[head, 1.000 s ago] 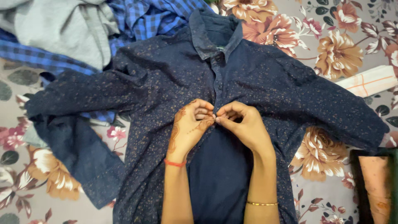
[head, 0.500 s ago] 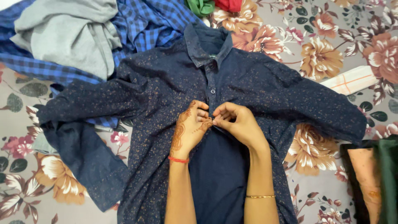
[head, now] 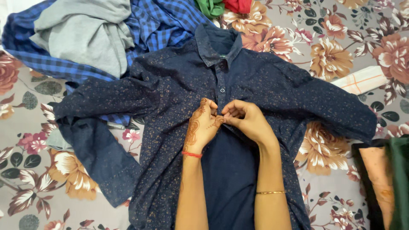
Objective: The person folds a light-colored striped shirt and then begins buttoning a dark-patterned long-sleeve shirt on a bed.
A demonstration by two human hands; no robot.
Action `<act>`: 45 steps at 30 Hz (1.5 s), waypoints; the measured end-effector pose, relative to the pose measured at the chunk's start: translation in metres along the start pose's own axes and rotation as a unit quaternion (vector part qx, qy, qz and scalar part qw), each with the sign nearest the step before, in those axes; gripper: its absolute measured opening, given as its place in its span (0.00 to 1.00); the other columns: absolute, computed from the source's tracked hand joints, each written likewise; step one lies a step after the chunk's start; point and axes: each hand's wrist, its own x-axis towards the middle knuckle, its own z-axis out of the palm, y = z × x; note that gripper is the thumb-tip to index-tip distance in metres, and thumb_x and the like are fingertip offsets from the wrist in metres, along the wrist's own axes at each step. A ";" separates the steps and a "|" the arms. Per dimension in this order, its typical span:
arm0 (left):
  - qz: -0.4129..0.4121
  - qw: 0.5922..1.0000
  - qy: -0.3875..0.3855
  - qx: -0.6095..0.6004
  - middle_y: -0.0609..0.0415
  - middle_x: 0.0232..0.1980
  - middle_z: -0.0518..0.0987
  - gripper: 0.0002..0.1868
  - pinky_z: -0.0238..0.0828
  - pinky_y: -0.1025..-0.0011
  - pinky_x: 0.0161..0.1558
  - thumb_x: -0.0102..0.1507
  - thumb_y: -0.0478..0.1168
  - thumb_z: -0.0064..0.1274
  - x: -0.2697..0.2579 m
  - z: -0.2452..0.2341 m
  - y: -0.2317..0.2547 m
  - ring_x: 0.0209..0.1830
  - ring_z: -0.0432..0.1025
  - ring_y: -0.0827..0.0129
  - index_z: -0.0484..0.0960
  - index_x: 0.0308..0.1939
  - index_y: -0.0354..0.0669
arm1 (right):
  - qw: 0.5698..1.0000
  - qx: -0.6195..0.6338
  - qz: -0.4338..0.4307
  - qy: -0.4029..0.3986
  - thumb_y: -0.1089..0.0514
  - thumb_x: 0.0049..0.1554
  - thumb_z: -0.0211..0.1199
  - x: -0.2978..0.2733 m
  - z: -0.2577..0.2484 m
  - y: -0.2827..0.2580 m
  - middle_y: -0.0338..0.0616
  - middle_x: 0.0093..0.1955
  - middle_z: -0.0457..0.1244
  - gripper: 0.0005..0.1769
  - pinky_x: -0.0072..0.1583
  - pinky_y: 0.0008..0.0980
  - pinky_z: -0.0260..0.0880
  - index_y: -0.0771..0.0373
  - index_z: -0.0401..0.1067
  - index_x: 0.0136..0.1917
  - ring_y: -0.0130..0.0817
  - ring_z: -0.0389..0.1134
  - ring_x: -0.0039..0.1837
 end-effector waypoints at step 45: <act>0.019 0.985 0.058 0.159 0.49 0.41 0.82 0.04 0.75 0.60 0.44 0.63 0.33 0.54 -0.091 -0.034 0.055 0.40 0.79 0.56 0.80 0.41 0.41 | 0.987 -0.129 0.035 0.084 0.67 0.54 0.65 -0.084 -0.053 -0.025 0.41 0.45 0.73 0.09 0.53 0.30 0.72 0.65 0.78 0.49 0.28 0.73 0.48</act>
